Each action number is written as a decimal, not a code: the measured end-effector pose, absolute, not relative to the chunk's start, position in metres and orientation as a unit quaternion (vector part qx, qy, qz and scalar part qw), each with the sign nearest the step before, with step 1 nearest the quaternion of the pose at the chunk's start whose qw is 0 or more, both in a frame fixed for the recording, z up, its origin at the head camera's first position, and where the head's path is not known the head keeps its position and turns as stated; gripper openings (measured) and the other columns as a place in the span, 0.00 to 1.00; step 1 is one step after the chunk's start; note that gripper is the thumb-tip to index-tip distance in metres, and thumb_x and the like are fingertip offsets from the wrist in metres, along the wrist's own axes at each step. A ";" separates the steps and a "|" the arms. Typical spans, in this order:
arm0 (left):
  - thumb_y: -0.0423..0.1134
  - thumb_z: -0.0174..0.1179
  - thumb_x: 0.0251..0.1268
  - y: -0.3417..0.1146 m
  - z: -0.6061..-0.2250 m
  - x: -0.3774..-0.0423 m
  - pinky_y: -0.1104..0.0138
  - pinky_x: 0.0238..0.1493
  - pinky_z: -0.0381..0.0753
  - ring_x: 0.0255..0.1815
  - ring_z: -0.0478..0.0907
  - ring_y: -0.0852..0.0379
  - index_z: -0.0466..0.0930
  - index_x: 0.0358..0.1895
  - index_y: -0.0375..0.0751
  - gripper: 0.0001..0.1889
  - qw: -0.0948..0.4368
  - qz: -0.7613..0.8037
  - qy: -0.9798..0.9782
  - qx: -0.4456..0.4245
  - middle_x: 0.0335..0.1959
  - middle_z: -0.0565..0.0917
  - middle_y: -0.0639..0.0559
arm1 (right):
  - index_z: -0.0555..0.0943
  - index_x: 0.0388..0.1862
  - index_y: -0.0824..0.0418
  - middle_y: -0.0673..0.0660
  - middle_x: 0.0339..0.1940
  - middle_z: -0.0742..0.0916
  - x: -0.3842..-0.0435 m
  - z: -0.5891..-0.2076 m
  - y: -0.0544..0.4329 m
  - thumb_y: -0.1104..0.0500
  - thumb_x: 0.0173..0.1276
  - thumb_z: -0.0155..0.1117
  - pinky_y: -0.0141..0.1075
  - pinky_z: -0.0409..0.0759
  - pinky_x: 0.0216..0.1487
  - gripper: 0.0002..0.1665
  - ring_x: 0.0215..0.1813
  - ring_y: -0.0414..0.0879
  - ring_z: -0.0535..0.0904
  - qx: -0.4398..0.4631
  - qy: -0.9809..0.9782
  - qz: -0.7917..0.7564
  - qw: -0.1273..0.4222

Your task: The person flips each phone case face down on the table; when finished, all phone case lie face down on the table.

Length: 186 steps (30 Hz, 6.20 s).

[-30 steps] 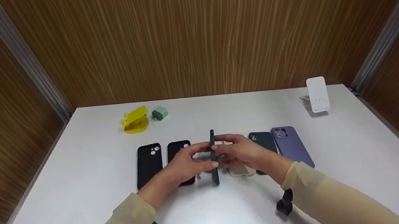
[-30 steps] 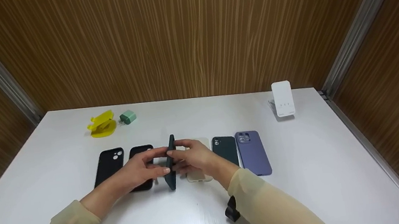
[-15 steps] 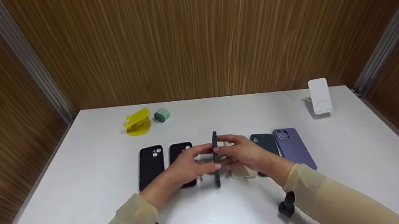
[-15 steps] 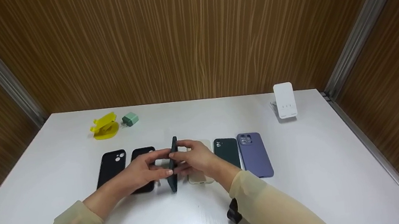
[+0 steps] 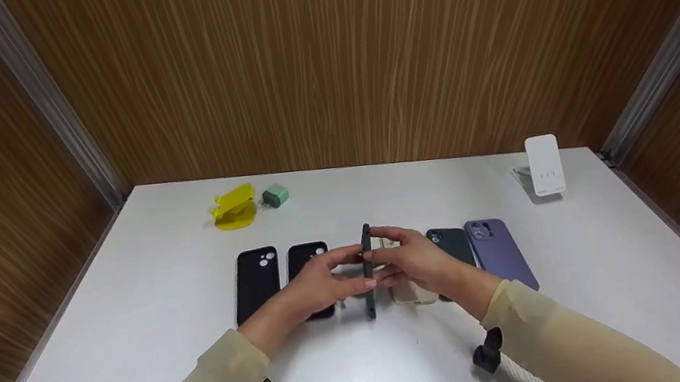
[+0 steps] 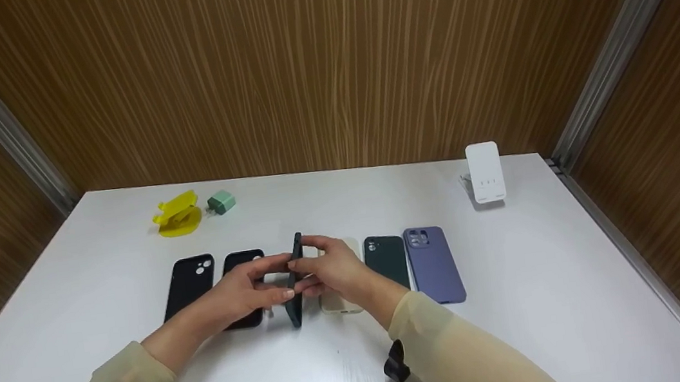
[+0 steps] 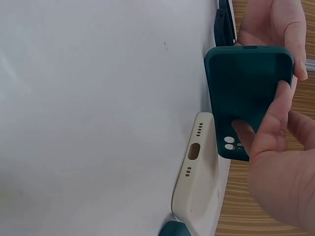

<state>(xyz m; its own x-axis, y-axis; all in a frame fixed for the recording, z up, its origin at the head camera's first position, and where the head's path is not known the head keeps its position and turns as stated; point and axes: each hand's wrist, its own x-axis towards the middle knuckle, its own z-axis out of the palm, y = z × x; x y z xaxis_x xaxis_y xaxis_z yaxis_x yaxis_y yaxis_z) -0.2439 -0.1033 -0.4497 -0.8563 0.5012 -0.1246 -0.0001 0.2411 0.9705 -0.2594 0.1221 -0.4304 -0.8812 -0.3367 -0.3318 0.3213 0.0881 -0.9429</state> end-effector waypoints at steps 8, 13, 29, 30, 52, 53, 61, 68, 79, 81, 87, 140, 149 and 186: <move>0.51 0.76 0.66 -0.104 -0.448 -0.245 0.58 0.52 0.83 0.57 0.86 0.50 0.74 0.78 0.53 0.38 0.206 0.584 0.768 0.161 0.72 0.77 0.46 | 0.64 0.84 0.56 0.66 0.56 0.88 -0.258 -0.426 0.123 0.62 0.76 0.68 0.36 0.88 0.38 0.41 0.32 0.45 0.89 0.006 0.701 -0.675 0.230; 0.49 0.75 0.67 -0.105 -0.448 -0.246 0.59 0.51 0.81 0.51 0.89 0.49 0.71 0.80 0.47 0.40 0.204 0.588 0.769 0.145 0.74 0.75 0.42 | 0.65 0.84 0.56 0.67 0.58 0.86 -0.259 -0.423 0.127 0.61 0.76 0.68 0.34 0.87 0.38 0.41 0.32 0.45 0.88 0.012 0.701 -0.676 0.226; 0.45 0.73 0.69 -0.108 -0.450 -0.249 0.60 0.46 0.81 0.49 0.88 0.47 0.71 0.79 0.44 0.38 0.192 0.614 0.757 0.115 0.63 0.84 0.40 | 0.63 0.85 0.57 0.60 0.50 0.90 -0.258 -0.415 0.134 0.64 0.78 0.63 0.31 0.83 0.36 0.40 0.29 0.42 0.85 -0.028 0.645 -0.729 0.227; 0.45 0.73 0.70 -0.109 -0.451 -0.250 0.60 0.46 0.81 0.49 0.88 0.48 0.70 0.79 0.43 0.37 0.192 0.623 0.750 0.112 0.60 0.86 0.41 | 0.63 0.85 0.57 0.60 0.50 0.90 -0.258 -0.414 0.133 0.64 0.78 0.63 0.31 0.84 0.36 0.40 0.29 0.42 0.85 -0.031 0.642 -0.732 0.227; 0.31 0.68 0.70 -0.111 -0.459 -0.259 0.59 0.50 0.85 0.37 0.83 0.52 0.78 0.71 0.37 0.27 0.081 0.647 0.758 0.028 0.36 0.86 0.49 | 0.72 0.78 0.60 0.62 0.50 0.87 -0.263 -0.432 0.130 0.64 0.77 0.65 0.36 0.87 0.40 0.32 0.33 0.49 0.86 -0.012 0.736 -0.657 0.163; 0.31 0.68 0.70 -0.111 -0.460 -0.259 0.60 0.50 0.84 0.37 0.82 0.53 0.78 0.71 0.37 0.26 0.079 0.646 0.759 0.028 0.36 0.86 0.49 | 0.73 0.78 0.60 0.62 0.49 0.87 -0.263 -0.434 0.130 0.65 0.78 0.65 0.36 0.87 0.40 0.31 0.34 0.49 0.86 -0.011 0.743 -0.650 0.162; 0.30 0.71 0.68 -0.110 -0.468 -0.259 0.65 0.46 0.83 0.34 0.82 0.56 0.80 0.69 0.37 0.26 0.069 0.628 0.775 0.022 0.33 0.85 0.50 | 0.78 0.75 0.57 0.59 0.47 0.88 -0.265 -0.440 0.129 0.66 0.76 0.67 0.41 0.86 0.49 0.30 0.44 0.51 0.87 -0.008 0.797 -0.587 0.140; 0.30 0.72 0.66 -0.110 -0.470 -0.260 0.67 0.44 0.82 0.35 0.81 0.58 0.81 0.69 0.37 0.27 0.057 0.612 0.789 0.026 0.34 0.87 0.52 | 0.80 0.72 0.61 0.59 0.44 0.88 -0.264 -0.442 0.127 0.68 0.73 0.69 0.39 0.87 0.49 0.29 0.44 0.49 0.85 -0.048 0.829 -0.547 0.109; 0.30 0.74 0.64 -0.108 -0.472 -0.259 0.67 0.44 0.83 0.38 0.81 0.57 0.81 0.69 0.39 0.28 0.054 0.595 0.802 0.029 0.37 0.86 0.51 | 0.78 0.75 0.62 0.52 0.42 0.90 -0.264 -0.446 0.128 0.68 0.72 0.71 0.45 0.83 0.57 0.33 0.44 0.46 0.84 -0.080 0.873 -0.472 0.094; 0.29 0.75 0.63 -0.108 -0.473 -0.259 0.67 0.43 0.83 0.38 0.80 0.57 0.81 0.68 0.38 0.28 0.051 0.596 0.801 0.033 0.38 0.86 0.50 | 0.78 0.74 0.63 0.52 0.41 0.90 -0.265 -0.447 0.128 0.68 0.71 0.71 0.46 0.82 0.59 0.33 0.45 0.46 0.84 -0.086 0.877 -0.464 0.091; 0.28 0.76 0.61 -0.107 -0.476 -0.259 0.67 0.42 0.83 0.37 0.80 0.56 0.81 0.68 0.37 0.30 0.050 0.593 0.802 0.050 0.37 0.85 0.49 | 0.77 0.74 0.66 0.53 0.41 0.91 -0.267 -0.452 0.130 0.70 0.69 0.72 0.46 0.83 0.59 0.33 0.46 0.46 0.85 -0.106 0.878 -0.459 0.083; 0.33 0.75 0.65 -0.115 -0.464 -0.256 0.64 0.49 0.84 0.43 0.81 0.54 0.81 0.68 0.36 0.28 0.061 0.570 0.818 0.052 0.54 0.83 0.44 | 0.83 0.65 0.65 0.54 0.45 0.87 -0.270 -0.454 0.137 0.70 0.71 0.68 0.42 0.84 0.54 0.23 0.47 0.49 0.82 -0.119 0.878 -0.454 0.097; 0.37 0.73 0.69 -0.151 -0.444 -0.261 0.64 0.50 0.83 0.46 0.79 0.52 0.83 0.67 0.43 0.24 0.039 0.564 0.824 0.026 0.52 0.84 0.47 | 0.84 0.65 0.61 0.53 0.46 0.87 -0.267 -0.438 0.124 0.63 0.77 0.67 0.41 0.83 0.54 0.19 0.49 0.50 0.81 -0.121 0.865 -0.478 0.093; 0.42 0.80 0.61 -0.196 -0.475 -0.262 0.54 0.66 0.76 0.55 0.78 0.50 0.82 0.67 0.37 0.31 0.015 0.373 0.917 0.141 0.55 0.83 0.47 | 0.80 0.71 0.64 0.53 0.45 0.84 -0.278 -0.458 0.054 0.56 0.64 0.82 0.43 0.80 0.49 0.37 0.44 0.45 0.78 -0.250 0.901 -0.338 0.105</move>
<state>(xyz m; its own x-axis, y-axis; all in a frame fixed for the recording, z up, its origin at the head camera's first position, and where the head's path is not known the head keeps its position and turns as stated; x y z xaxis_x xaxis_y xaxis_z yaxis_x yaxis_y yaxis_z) -0.2621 -0.1957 -0.4748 -0.9599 0.2694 0.0771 0.2467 0.6820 0.6885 -0.2781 0.0539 -0.4582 -0.8534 -0.5208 -0.0205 -0.3790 0.6471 -0.6616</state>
